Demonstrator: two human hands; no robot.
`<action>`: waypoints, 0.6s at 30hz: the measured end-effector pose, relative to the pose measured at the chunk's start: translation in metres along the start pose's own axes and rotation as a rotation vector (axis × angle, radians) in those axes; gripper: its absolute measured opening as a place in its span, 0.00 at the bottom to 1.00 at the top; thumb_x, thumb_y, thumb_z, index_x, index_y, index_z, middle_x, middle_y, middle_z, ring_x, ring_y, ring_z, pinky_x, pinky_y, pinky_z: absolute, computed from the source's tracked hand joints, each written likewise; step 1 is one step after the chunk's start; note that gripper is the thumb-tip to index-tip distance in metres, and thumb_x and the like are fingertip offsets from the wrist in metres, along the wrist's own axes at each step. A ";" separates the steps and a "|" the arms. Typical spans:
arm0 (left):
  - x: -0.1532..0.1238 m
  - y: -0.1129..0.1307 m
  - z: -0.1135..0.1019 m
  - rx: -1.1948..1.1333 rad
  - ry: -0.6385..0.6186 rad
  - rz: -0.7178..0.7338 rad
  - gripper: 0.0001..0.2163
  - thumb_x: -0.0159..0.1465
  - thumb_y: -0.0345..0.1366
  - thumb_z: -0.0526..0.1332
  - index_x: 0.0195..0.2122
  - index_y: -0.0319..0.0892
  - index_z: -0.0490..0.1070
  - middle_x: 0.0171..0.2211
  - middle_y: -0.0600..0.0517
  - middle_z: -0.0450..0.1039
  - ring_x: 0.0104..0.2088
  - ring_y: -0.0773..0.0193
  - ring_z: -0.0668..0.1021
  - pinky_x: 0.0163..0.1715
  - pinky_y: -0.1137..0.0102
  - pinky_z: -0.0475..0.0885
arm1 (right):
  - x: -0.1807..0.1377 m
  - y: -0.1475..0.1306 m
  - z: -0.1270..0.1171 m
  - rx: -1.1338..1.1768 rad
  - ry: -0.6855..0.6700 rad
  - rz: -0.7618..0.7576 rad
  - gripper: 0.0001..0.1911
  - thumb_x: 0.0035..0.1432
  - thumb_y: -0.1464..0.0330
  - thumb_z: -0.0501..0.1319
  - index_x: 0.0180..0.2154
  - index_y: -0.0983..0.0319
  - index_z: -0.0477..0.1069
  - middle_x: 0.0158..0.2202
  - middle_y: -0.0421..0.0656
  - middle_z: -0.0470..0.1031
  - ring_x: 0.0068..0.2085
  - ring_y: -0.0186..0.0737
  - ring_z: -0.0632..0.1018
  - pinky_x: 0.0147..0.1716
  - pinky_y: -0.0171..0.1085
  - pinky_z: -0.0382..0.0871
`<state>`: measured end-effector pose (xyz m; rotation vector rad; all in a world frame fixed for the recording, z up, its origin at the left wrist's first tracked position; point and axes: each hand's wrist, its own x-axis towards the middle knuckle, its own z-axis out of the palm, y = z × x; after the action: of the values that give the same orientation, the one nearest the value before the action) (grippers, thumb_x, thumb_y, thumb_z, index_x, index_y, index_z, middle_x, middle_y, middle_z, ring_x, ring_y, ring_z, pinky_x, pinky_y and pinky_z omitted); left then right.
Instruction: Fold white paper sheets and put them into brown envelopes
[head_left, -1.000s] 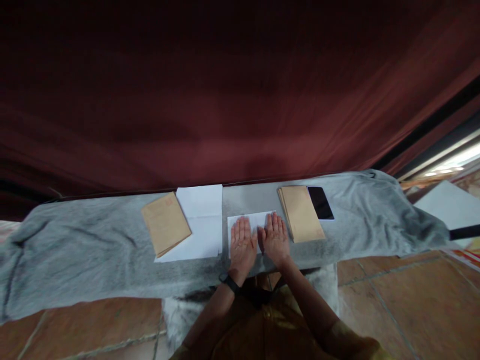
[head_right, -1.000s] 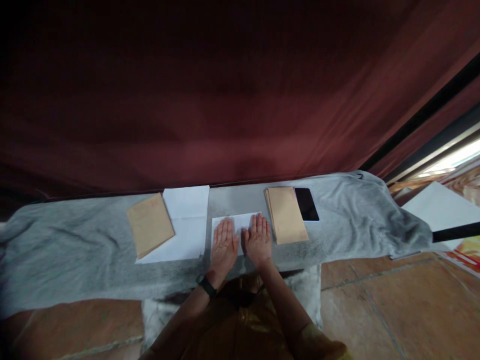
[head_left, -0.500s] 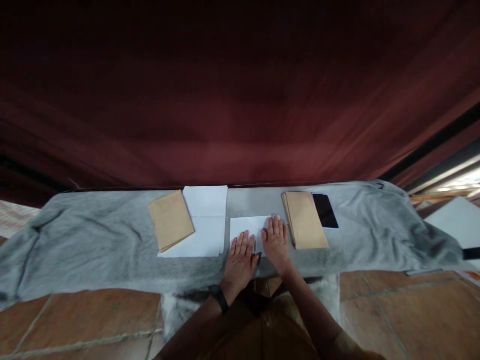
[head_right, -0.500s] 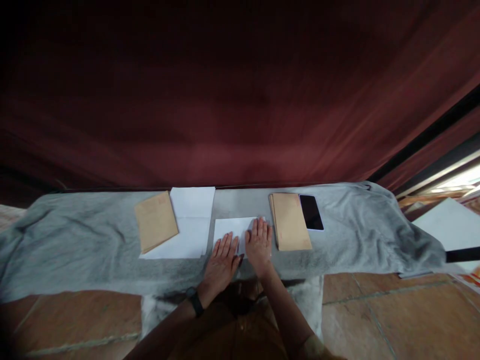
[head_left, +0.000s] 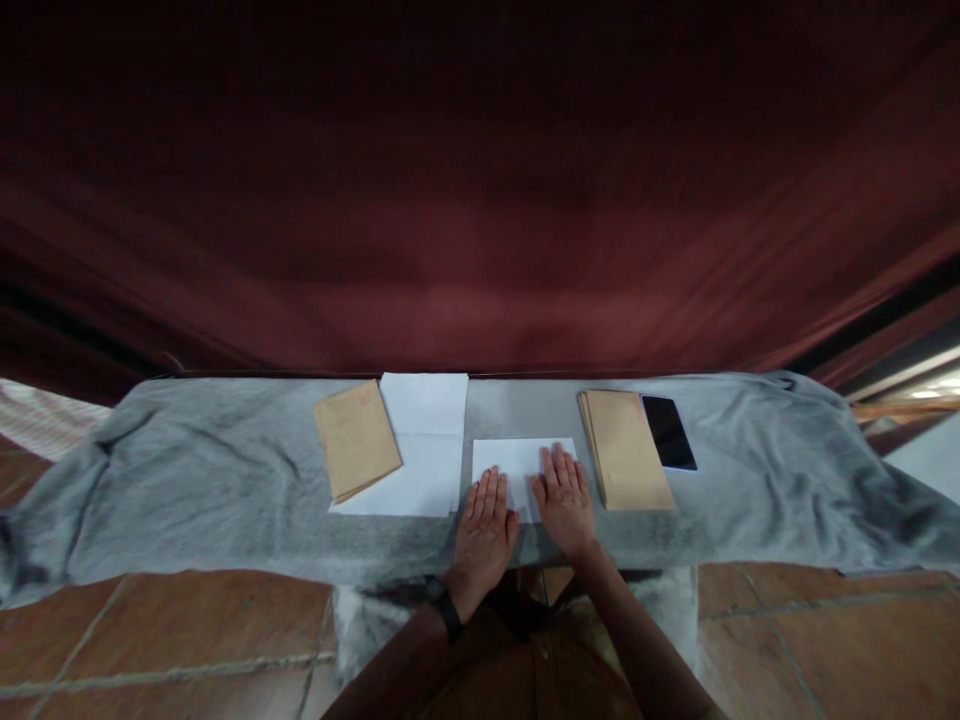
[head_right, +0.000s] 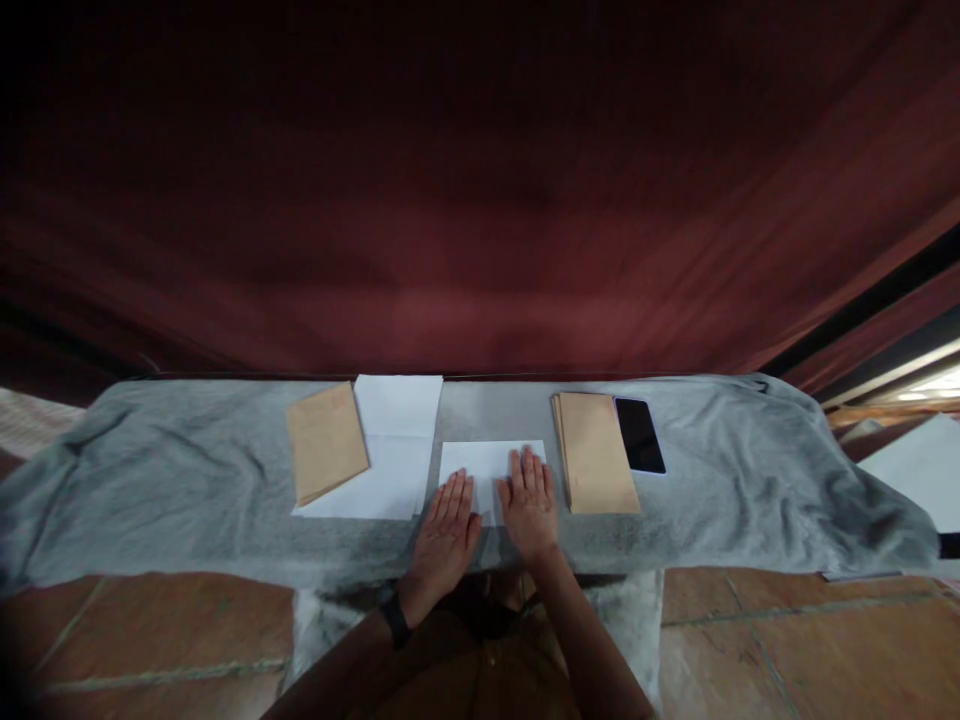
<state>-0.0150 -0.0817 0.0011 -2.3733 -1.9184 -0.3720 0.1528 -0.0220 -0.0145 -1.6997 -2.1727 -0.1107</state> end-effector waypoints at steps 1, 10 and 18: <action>0.001 0.000 0.001 -0.005 0.011 -0.025 0.29 0.70 0.36 0.49 0.71 0.34 0.46 0.71 0.39 0.52 0.71 0.54 0.55 0.68 0.54 0.57 | -0.002 0.002 0.001 -0.005 0.011 0.001 0.31 0.72 0.59 0.47 0.70 0.66 0.51 0.71 0.56 0.52 0.70 0.53 0.58 0.66 0.53 0.52; 0.052 0.012 0.016 -0.078 0.000 0.020 0.27 0.72 0.36 0.47 0.71 0.34 0.48 0.71 0.40 0.50 0.71 0.54 0.54 0.69 0.51 0.54 | -0.005 0.002 0.003 -0.047 0.018 -0.008 0.30 0.71 0.62 0.48 0.69 0.67 0.53 0.71 0.56 0.51 0.70 0.53 0.58 0.66 0.53 0.52; 0.053 -0.010 0.019 -0.042 0.070 -0.106 0.28 0.72 0.41 0.47 0.69 0.29 0.51 0.69 0.36 0.54 0.71 0.50 0.56 0.67 0.51 0.58 | -0.006 0.001 0.006 -0.031 0.075 0.003 0.31 0.72 0.60 0.49 0.70 0.67 0.51 0.71 0.57 0.51 0.70 0.54 0.58 0.65 0.53 0.55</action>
<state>-0.0117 -0.0248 -0.0064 -2.2569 -2.0294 -0.4998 0.1530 -0.0254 -0.0223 -1.6884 -2.1243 -0.2050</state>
